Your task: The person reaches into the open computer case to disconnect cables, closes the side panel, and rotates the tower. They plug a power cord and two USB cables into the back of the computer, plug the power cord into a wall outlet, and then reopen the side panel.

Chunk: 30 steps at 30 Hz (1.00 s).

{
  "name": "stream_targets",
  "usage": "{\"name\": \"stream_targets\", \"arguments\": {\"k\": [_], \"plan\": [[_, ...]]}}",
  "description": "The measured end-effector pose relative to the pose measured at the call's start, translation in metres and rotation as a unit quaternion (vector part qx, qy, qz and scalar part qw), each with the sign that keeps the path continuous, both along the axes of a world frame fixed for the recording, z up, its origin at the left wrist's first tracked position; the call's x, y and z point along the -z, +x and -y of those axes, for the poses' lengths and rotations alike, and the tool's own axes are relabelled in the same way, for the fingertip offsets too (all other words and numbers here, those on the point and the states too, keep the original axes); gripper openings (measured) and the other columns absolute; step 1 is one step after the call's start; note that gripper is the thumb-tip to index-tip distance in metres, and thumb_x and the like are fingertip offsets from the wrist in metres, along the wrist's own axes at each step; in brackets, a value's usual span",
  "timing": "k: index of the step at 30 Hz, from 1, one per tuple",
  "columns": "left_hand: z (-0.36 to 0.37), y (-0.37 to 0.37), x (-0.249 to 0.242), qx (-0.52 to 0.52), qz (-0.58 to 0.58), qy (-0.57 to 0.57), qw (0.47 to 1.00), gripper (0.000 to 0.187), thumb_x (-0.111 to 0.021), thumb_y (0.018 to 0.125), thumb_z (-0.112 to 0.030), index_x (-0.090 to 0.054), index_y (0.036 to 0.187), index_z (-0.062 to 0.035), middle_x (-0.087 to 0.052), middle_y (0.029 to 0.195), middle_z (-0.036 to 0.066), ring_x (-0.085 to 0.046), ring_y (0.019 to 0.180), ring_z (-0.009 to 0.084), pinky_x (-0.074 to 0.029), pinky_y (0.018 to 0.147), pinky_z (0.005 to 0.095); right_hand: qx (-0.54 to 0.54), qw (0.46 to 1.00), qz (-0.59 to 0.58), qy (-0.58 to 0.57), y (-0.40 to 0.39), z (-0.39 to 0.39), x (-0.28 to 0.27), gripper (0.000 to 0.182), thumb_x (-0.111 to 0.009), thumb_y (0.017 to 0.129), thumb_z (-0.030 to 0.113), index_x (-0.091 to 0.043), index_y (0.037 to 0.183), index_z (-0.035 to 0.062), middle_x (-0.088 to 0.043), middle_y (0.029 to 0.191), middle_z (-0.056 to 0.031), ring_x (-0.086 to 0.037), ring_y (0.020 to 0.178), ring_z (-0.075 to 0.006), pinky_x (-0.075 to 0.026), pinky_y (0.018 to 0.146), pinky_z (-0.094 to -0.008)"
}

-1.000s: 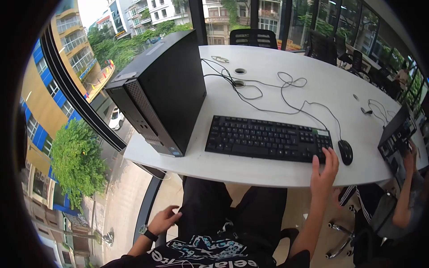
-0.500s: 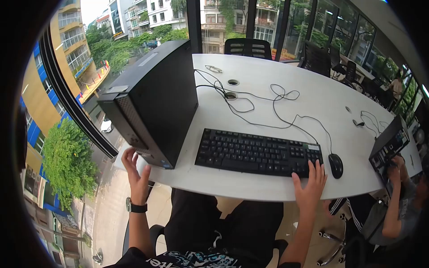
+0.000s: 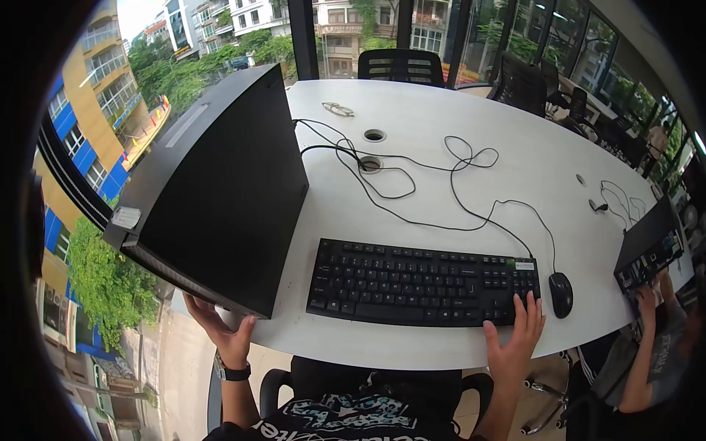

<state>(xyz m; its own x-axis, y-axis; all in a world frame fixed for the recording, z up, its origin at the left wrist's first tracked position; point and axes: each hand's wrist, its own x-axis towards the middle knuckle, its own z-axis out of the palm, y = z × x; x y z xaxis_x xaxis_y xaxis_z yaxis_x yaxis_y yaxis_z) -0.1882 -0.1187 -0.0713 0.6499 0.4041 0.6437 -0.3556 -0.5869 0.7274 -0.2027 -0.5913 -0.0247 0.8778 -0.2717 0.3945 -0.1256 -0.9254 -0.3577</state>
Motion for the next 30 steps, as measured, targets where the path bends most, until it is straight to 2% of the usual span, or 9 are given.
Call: {"name": "stream_targets", "arguments": {"k": [6,10,14,17,20,21,22,24,30], "plan": [[0.012,0.000,-0.007,-0.060,0.020,-0.014,0.998,0.128,-0.088,0.072,-0.048,-0.010,0.162,-0.0029,-0.020,0.165,0.019,-0.027,0.150,0.0384,-0.022,0.122,0.0521,-0.193,0.978,0.077,0.021,0.043,0.015,-0.052,0.032,-0.072,0.084,0.012,-0.068,0.114,0.0008,-0.053,0.144,-0.0175,-0.042,0.142,-0.0406,-0.036,0.115,-0.0493],[0.033,0.009,-0.037,-0.090,0.091,-0.053,0.990,0.117,-0.072,0.079,-0.066,-0.017,0.162,-0.0041,-0.024,0.165,0.020,-0.026,0.152,0.0376,-0.019,0.122,0.0561,-0.403,0.877,-0.034,0.259,0.119,-0.020,-0.101,0.021,-0.066,0.094,0.015,-0.070,0.106,-0.0023,-0.070,0.114,-0.0132,-0.064,0.113,-0.0251,-0.045,0.103,-0.0363],[0.057,0.016,-0.085,-0.141,0.148,0.024,0.979,0.112,-0.073,0.084,-0.060,-0.016,0.163,-0.0046,-0.022,0.167,0.018,-0.022,0.154,0.0339,-0.016,0.123,0.0536,-0.523,0.722,-0.181,0.415,0.224,-0.132,-0.093,0.058,-0.043,0.109,0.048,-0.065,0.129,-0.0015,-0.063,0.134,-0.0135,-0.053,0.130,-0.0224,-0.036,0.114,-0.0354],[0.066,0.031,-0.106,-0.163,0.133,0.040,0.977,0.119,-0.087,0.077,-0.029,-0.009,0.163,-0.0004,-0.014,0.169,0.020,-0.016,0.155,0.0340,-0.013,0.125,0.0483,-0.436,0.736,-0.167,0.491,0.288,-0.235,-0.073,0.084,-0.037,0.103,0.067,-0.048,0.145,-0.0053,-0.048,0.151,-0.0204,-0.038,0.146,-0.0272,-0.025,0.123,-0.0392],[0.063,0.046,-0.102,-0.193,0.151,0.038,0.969,0.119,-0.086,0.077,-0.026,-0.006,0.163,0.0002,-0.012,0.168,0.021,-0.014,0.155,0.0342,-0.012,0.125,0.0462,-0.372,0.746,-0.157,0.529,0.318,-0.292,-0.077,0.103,-0.031,0.095,0.081,-0.043,0.150,-0.0055,-0.042,0.157,-0.0205,-0.028,0.152,-0.0292,-0.018,0.125,-0.0415],[0.060,0.046,-0.098,-0.184,0.156,0.046,0.969,0.120,-0.085,0.077,-0.027,-0.006,0.162,0.0018,-0.013,0.167,0.023,-0.014,0.155,0.0355,-0.012,0.124,0.0468,-0.384,0.730,-0.161,0.542,0.337,-0.308,-0.071,0.105,-0.025,0.094,0.085,-0.051,0.144,-0.0033,-0.054,0.145,-0.0160,-0.043,0.141,-0.0263,-0.026,0.120,-0.0379],[0.059,0.044,-0.097,-0.201,0.163,0.041,0.965,0.120,-0.085,0.077,-0.027,-0.006,0.162,0.0018,-0.013,0.167,0.023,-0.014,0.155,0.0355,-0.012,0.124,0.0468,-0.504,0.647,-0.204,0.534,0.355,-0.308,-0.064,0.105,-0.023,0.093,0.086,-0.054,0.141,-0.0022,-0.062,0.134,-0.0116,-0.054,0.126,-0.0233,-0.034,0.114,-0.0344],[0.057,0.042,-0.097,-0.195,0.135,0.062,0.969,0.121,-0.085,0.075,-0.028,-0.006,0.162,0.0029,-0.015,0.166,0.023,-0.016,0.154,0.0366,-0.012,0.124,0.0477,-0.494,0.587,-0.286,0.573,0.366,-0.321,-0.076,0.104,-0.023,0.094,0.086,-0.056,0.139,-0.0019,-0.066,0.129,-0.0098,-0.060,0.115,-0.0219,-0.040,0.106,-0.0317],[0.052,0.047,-0.092,-0.217,0.152,0.073,0.962,0.121,-0.082,0.075,-0.037,-0.009,0.160,0.0069,-0.020,0.163,0.026,-0.020,0.152,0.0382,-0.014,0.123,0.0481,-0.530,0.509,-0.296,0.610,0.391,-0.331,-0.066,0.098,-0.025,0.098,0.079,-0.036,0.155,0.0002,-0.046,0.154,-0.0155,-0.045,0.140,-0.0303,-0.034,0.118,-0.0434]]}}
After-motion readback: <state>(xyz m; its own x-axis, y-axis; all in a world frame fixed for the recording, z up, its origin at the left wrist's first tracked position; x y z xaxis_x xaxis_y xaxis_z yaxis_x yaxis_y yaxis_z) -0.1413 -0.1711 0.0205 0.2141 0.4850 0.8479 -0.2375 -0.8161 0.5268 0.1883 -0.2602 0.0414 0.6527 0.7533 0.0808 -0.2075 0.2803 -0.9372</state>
